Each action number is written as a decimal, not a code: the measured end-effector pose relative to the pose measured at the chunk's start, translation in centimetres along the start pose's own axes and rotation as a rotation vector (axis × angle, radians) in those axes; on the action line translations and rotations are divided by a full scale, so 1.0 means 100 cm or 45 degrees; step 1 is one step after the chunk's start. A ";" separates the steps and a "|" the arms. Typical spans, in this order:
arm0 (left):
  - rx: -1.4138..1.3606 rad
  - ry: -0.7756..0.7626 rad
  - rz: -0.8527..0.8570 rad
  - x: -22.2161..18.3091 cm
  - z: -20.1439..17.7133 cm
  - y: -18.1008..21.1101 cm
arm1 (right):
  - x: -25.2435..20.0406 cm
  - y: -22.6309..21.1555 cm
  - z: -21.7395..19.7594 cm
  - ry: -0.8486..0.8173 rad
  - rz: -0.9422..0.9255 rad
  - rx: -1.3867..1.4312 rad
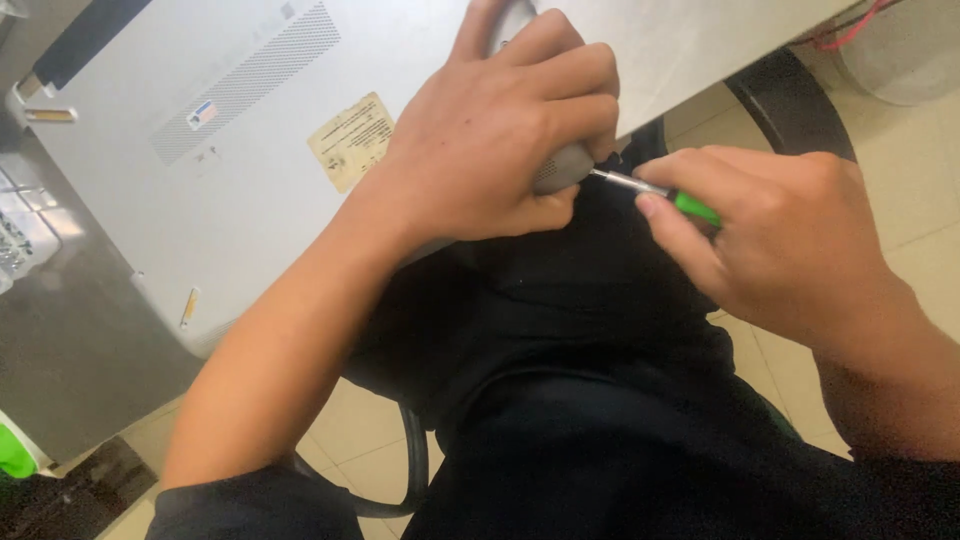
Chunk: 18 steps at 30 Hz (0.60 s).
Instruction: Removing a DVD drive from a laptop and then reassembling the bottom casing using a screwdriver.
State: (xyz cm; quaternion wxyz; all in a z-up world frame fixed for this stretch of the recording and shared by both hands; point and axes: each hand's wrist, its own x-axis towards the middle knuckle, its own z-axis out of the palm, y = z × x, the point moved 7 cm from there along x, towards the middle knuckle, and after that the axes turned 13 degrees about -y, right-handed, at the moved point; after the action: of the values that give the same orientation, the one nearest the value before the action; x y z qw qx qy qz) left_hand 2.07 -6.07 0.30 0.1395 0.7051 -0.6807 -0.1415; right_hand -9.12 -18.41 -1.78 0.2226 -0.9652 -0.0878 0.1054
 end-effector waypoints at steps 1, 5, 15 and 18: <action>-0.024 -0.010 -0.018 0.001 0.000 0.000 | 0.000 -0.002 -0.001 0.007 -0.007 -0.064; -0.078 -0.040 -0.051 0.001 0.001 -0.002 | 0.002 -0.004 -0.001 0.005 -0.026 -0.155; -0.092 -0.042 -0.079 0.003 0.006 0.000 | 0.003 0.003 0.006 -0.016 0.037 -0.150; -0.015 -0.056 -0.085 0.000 0.010 0.006 | 0.010 0.025 0.022 -0.130 0.155 0.244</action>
State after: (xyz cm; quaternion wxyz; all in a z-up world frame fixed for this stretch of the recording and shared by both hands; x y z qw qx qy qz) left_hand 1.17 -6.13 -0.35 0.1238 0.7232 -0.6590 -0.1654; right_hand -8.40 -19.47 -4.98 0.3021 -0.9365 -0.0296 0.1756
